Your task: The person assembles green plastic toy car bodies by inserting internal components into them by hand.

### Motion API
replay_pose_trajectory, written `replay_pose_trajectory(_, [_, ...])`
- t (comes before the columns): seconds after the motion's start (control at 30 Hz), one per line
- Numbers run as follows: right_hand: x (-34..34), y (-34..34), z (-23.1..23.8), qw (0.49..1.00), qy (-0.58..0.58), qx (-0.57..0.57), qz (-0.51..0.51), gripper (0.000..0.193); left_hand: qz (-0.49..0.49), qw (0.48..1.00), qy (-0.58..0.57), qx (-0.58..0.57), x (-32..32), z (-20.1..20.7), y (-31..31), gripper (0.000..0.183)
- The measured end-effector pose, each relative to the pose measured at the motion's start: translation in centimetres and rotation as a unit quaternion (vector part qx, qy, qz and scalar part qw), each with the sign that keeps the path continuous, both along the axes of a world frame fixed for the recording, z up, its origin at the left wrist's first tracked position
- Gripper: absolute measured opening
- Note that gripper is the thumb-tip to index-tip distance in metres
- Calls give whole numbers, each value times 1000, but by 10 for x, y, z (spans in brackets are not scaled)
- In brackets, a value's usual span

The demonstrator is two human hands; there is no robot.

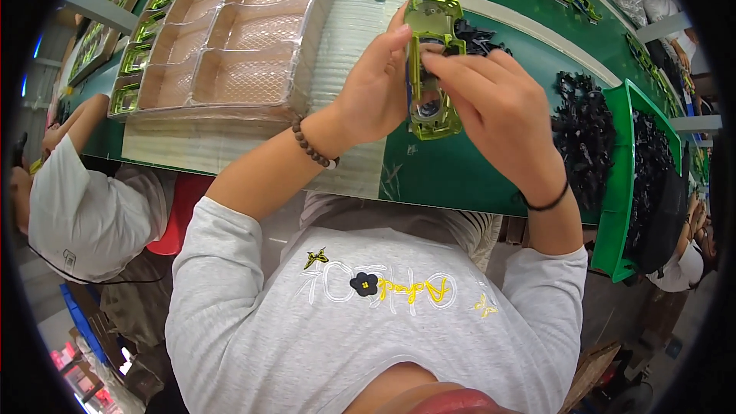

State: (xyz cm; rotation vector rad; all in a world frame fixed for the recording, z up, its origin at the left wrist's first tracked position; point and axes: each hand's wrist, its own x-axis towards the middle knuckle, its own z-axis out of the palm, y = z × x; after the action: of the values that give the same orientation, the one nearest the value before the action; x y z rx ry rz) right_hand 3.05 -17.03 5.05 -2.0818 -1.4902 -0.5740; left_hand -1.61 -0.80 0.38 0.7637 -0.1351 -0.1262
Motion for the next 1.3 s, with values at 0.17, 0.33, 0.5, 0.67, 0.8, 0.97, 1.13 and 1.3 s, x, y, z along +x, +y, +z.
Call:
replay_pose_trajectory(0.17, [5, 23, -18, 989, -128, 75, -20, 30, 52, 996, -56, 42, -7, 4, -5, 60])
replay_pose_trajectory(0.33, [8, 28, -34, 974, -195, 106, -40, 33, 93, 993, -36, 68, -9, -4, -6, 45])
replay_pose_trajectory(0.5, [11, 30, -34, 972, -211, 95, -34, 32, 135, 989, -26, 59, -10, 3, -8, 36])
replay_pose_trajectory(0.67, [5, 31, -37, 970, -219, 103, -14, 23, 209, 966, -44, 147, -6, -9, -5, 31])
replay_pose_trajectory(0.8, [4, 28, -37, 983, -157, 91, -11, 15, 243, 957, -52, 150, -5, -9, -8, 25])
replay_pose_trajectory(0.97, [-5, 28, -44, 889, 286, 355, 47, 28, 266, 947, -59, 169, -6, -9, -14, 24])
replay_pose_trajectory(1.13, [-4, 35, -43, 864, 418, 280, -12, 25, 301, 874, -132, 358, -10, -15, -13, 23])
replay_pose_trajectory(1.3, [-2, 27, -41, 880, 396, 262, -11, 25, 295, 893, -113, 322, -12, -9, -14, 21])
